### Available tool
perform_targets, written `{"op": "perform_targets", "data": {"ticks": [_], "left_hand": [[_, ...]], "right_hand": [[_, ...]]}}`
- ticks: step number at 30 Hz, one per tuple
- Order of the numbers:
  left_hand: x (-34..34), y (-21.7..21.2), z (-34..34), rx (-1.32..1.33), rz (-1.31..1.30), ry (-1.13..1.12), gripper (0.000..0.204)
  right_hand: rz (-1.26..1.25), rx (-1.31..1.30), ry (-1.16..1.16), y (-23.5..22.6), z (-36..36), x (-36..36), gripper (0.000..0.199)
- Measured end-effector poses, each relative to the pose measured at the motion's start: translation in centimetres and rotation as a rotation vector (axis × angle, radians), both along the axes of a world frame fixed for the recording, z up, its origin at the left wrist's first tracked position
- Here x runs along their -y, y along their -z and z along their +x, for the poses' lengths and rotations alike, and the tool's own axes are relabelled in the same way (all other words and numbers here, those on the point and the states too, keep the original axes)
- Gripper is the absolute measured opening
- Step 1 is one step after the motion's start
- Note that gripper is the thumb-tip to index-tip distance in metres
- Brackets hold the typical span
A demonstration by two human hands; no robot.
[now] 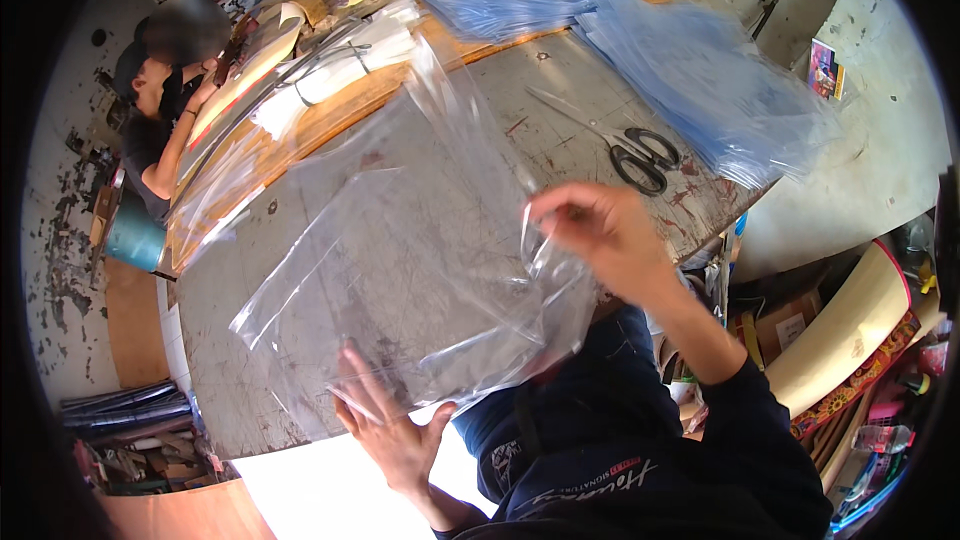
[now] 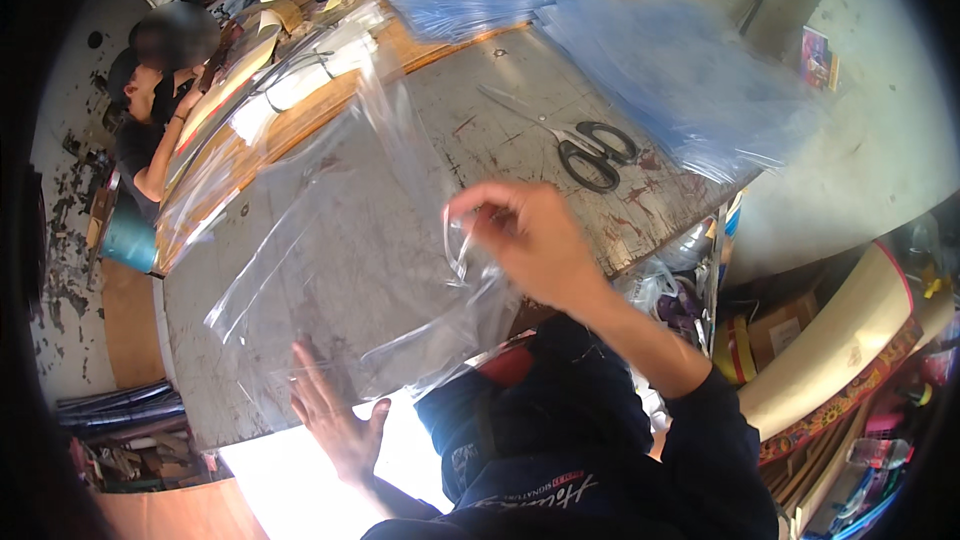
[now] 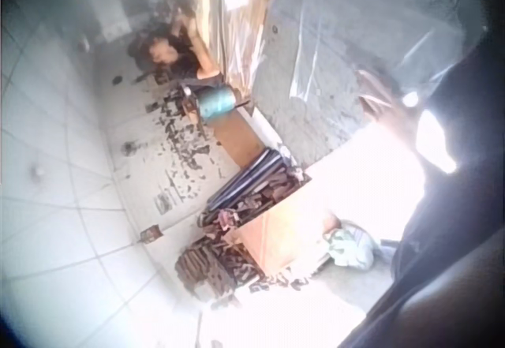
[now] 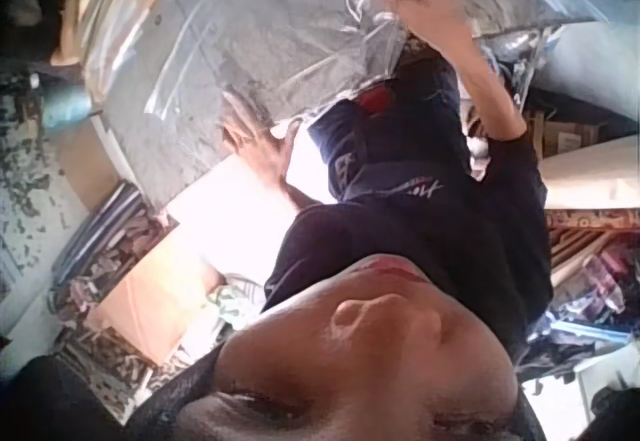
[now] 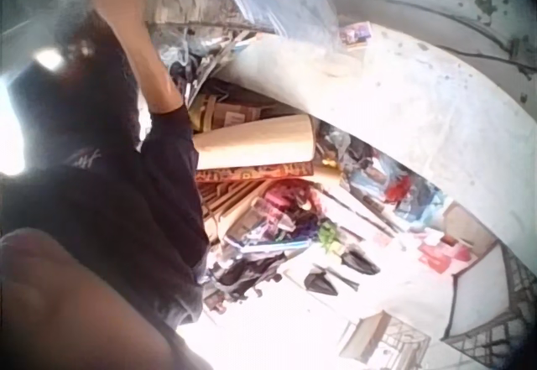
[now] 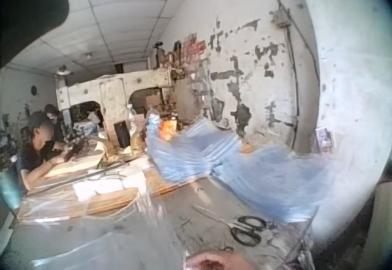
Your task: The person trims the edges of transparent plastic sheets using scissors, places the scissors down on the workbench, and unfolds and aligns the plastic sheets by hand.
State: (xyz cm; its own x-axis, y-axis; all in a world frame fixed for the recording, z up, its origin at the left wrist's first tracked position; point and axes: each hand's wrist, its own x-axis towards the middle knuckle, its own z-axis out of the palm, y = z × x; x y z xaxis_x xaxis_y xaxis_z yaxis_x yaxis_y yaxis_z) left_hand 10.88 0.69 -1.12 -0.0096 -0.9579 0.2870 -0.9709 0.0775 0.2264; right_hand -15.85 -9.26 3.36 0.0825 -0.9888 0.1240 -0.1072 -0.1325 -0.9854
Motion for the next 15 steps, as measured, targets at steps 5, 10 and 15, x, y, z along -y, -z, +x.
{"op": "perform_targets", "data": {"ticks": [5, 10, 15], "left_hand": [[0.1, -2.2, -0.5, 0.223, 0.091, 0.144, 0.103], [0.2, -2.1, -0.6, 0.178, 0.133, 0.200, 0.092], [0.3, -2.7, -1.6, 0.084, 0.144, 0.286, 0.094]], "right_hand": [[-0.362, 0.003, 0.298, -6.3, -7.1, 1.7, 0.017], [-0.262, -0.384, 0.527, -15.1, -29.4, 2.5, 0.032], [0.101, -0.694, 0.558, -18.0, -44.9, 2.6, 0.045]]}}
